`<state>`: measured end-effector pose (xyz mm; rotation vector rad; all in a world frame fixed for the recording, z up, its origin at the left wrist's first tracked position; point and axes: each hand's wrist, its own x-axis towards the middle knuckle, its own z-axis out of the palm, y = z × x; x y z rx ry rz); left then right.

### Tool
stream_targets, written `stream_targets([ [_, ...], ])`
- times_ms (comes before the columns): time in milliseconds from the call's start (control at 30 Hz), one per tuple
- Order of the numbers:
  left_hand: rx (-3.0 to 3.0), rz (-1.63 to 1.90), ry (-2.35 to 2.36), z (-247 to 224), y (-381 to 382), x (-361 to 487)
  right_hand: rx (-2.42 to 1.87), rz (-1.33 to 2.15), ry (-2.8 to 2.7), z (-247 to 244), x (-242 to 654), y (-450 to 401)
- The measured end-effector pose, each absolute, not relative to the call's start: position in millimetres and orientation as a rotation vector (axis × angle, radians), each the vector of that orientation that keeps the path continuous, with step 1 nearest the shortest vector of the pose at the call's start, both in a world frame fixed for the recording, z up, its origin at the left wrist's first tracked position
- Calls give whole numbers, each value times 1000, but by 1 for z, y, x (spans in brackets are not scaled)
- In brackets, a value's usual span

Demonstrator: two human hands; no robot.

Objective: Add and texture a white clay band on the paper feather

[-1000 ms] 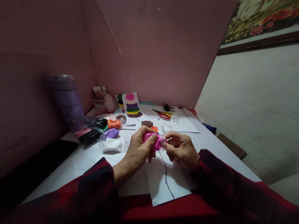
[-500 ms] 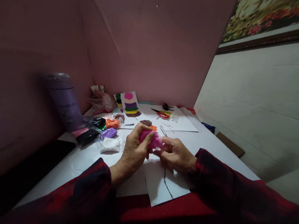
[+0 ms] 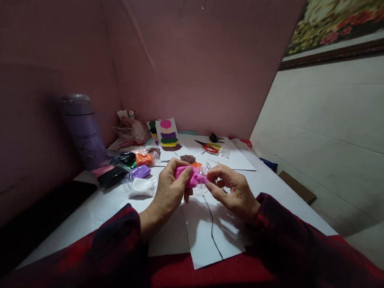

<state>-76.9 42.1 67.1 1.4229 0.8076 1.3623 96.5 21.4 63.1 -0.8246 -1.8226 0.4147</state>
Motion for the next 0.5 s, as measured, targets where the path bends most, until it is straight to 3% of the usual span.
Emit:
stream_targets([
  [267, 1377, 1257, 787, 65, 43, -77, -672, 272, -1934, 68, 98, 20],
  [500, 1287, 1188, 772, 65, 42, -78, -822, 619, -1825, 63, 98, 24],
])
